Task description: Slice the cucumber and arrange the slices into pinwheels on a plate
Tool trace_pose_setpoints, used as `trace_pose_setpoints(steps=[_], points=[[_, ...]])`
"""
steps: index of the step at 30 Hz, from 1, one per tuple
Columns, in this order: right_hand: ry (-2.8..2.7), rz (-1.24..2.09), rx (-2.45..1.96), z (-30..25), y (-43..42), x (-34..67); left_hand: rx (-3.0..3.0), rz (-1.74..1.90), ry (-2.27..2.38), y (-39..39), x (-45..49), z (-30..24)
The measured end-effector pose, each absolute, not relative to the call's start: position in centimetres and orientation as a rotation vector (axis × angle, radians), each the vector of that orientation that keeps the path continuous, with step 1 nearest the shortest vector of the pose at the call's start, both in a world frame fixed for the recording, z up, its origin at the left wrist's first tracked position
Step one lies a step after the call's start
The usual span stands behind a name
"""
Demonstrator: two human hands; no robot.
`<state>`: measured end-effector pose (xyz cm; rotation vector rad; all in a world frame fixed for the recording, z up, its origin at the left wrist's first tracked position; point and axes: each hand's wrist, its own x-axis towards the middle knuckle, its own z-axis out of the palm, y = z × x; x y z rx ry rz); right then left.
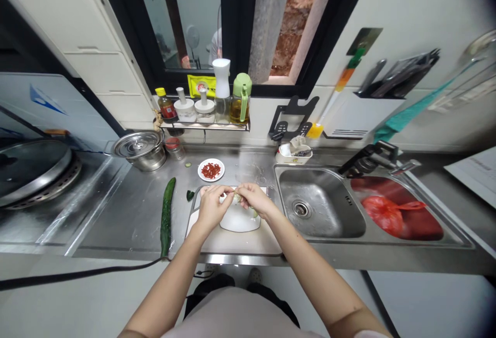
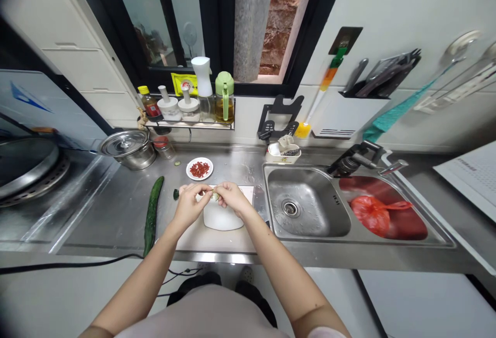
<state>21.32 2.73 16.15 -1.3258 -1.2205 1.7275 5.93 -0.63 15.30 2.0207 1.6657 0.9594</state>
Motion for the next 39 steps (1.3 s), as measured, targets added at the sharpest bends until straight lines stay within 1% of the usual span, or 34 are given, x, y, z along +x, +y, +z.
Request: trace_pose_setpoints(steps=[9,18,23,26,29,35,39], points=[[-1.142,1.842,-1.36,16.4,2.8,21.6,2.166,0.965,1.645,-0.9,5.8,15.6],[-1.029,2.006,-1.372,16.2,3.0,21.9,2.337,1.059,1.636,-1.2,5.8,14.6],[-1.011,2.019,-1.392,16.0,3.0,22.0,2.3,1.107,1.64,-1.2,6.0,14.0],[-1.021,1.997,-1.401,15.8,3.0,22.1,2.033,1.139,1.676,-1.5,6.6,13.5],[-1.085,1.949,-1.419,15.4,3.2,22.3,1.533,1.172,1.657,-2.2,7.6,12.6],[-1.297,1.869,-1.398,14.2,3.7,23.0,0.577,1.03,1.161,-3.1,9.1,11.1],[-1.452,1.891,-1.399,13.9,3.8,23.5,0.314,0.984,0.977,-2.7,8.8,11.3]])
